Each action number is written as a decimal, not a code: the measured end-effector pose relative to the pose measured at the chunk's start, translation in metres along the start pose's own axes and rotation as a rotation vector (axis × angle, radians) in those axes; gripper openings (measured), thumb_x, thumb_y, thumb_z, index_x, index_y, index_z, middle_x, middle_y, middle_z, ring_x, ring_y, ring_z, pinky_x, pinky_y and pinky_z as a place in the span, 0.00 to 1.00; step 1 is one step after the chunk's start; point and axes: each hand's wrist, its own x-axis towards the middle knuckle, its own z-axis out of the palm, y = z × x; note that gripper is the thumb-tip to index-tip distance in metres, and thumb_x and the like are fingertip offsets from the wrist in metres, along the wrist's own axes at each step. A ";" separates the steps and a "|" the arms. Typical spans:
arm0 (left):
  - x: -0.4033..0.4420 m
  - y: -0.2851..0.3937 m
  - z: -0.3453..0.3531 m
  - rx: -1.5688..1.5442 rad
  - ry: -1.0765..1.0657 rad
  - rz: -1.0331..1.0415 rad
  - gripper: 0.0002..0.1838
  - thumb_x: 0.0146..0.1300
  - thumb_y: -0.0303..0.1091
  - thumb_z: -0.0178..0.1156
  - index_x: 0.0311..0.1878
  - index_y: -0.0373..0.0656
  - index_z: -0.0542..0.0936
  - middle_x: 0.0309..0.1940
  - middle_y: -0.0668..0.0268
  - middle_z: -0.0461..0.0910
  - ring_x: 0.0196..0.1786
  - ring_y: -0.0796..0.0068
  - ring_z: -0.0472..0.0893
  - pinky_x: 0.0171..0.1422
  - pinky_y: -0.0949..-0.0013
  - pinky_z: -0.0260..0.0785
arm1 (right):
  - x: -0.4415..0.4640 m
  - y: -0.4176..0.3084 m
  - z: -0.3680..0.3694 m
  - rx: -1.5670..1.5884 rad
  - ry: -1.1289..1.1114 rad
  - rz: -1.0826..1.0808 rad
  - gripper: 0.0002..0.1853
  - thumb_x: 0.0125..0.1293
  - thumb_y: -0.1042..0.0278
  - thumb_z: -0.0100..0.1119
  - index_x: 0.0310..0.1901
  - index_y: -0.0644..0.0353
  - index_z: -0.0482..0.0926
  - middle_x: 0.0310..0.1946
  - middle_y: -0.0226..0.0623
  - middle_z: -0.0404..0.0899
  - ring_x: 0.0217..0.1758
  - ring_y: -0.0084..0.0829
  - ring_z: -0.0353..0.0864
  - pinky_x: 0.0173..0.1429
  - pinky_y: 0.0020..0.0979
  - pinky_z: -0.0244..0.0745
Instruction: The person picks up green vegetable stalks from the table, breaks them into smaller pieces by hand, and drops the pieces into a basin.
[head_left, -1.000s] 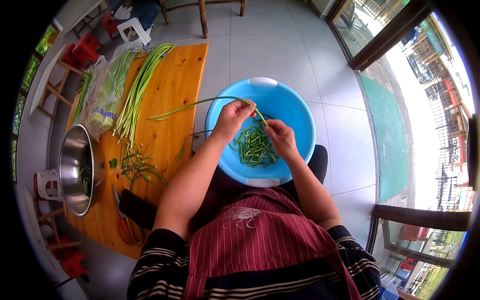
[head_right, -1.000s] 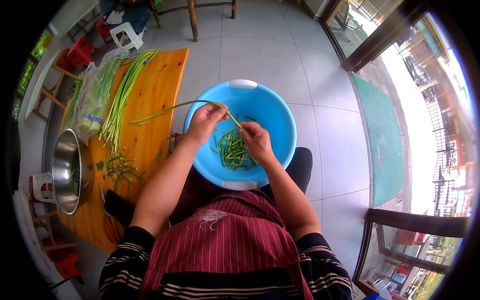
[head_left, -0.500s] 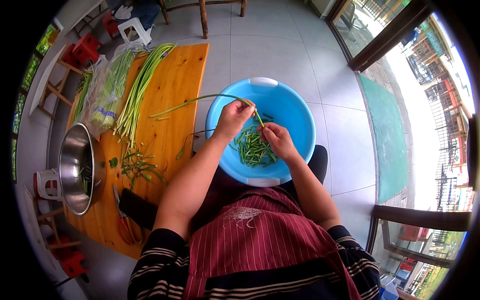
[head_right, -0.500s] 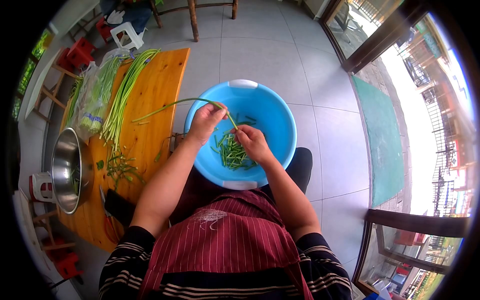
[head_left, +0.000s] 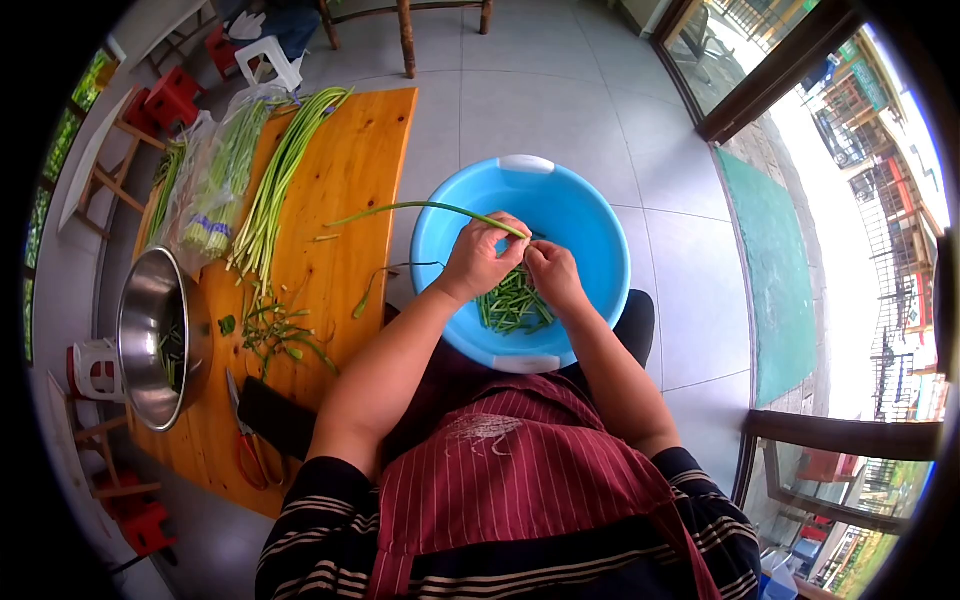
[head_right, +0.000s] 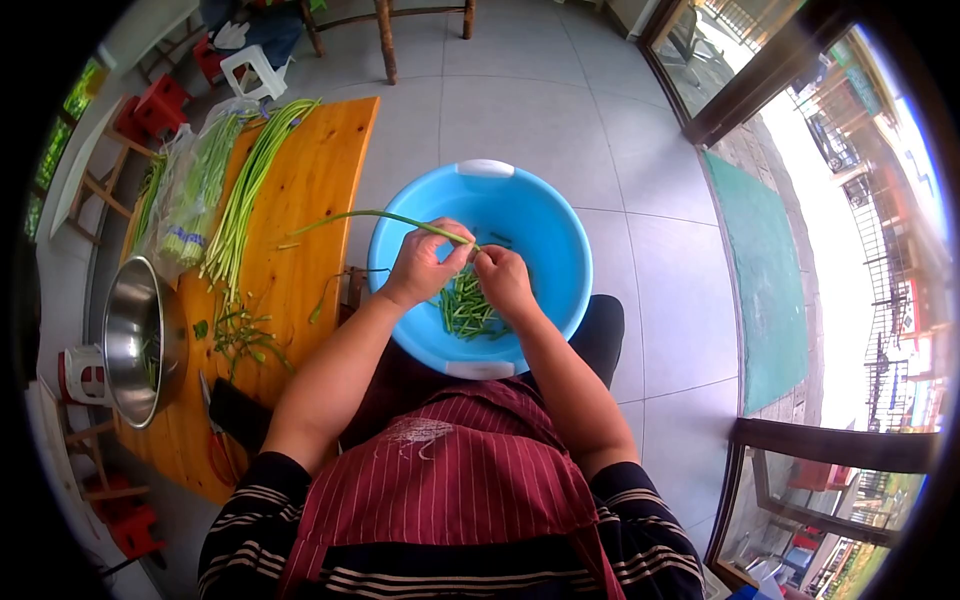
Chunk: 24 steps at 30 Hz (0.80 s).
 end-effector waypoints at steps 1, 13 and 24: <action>0.000 0.000 0.002 0.115 -0.004 0.183 0.02 0.49 0.25 0.57 0.28 0.41 0.75 0.26 0.65 0.76 0.31 0.68 0.76 0.39 0.72 0.67 | 0.001 0.003 0.001 0.000 0.001 0.000 0.12 0.58 0.67 0.46 0.32 0.67 0.76 0.20 0.28 0.71 0.20 0.19 0.69 0.25 0.20 0.64; -0.004 -0.006 0.005 0.277 -0.041 0.431 0.11 0.45 0.22 0.60 0.33 0.46 0.75 0.31 0.67 0.77 0.36 0.68 0.76 0.44 0.68 0.65 | 0.008 0.005 0.008 0.680 -0.002 0.178 0.08 0.58 0.71 0.46 0.22 0.60 0.69 0.15 0.25 0.62 0.14 0.16 0.56 0.17 0.20 0.48; -0.002 -0.030 -0.002 -1.099 0.294 -0.584 0.05 0.55 0.32 0.58 0.32 0.43 0.75 0.28 0.69 0.76 0.29 0.84 0.71 0.39 0.80 0.64 | -0.015 -0.007 0.010 -0.033 0.066 -0.593 0.06 0.60 0.72 0.48 0.32 0.63 0.75 0.20 0.27 0.69 0.22 0.17 0.65 0.27 0.21 0.62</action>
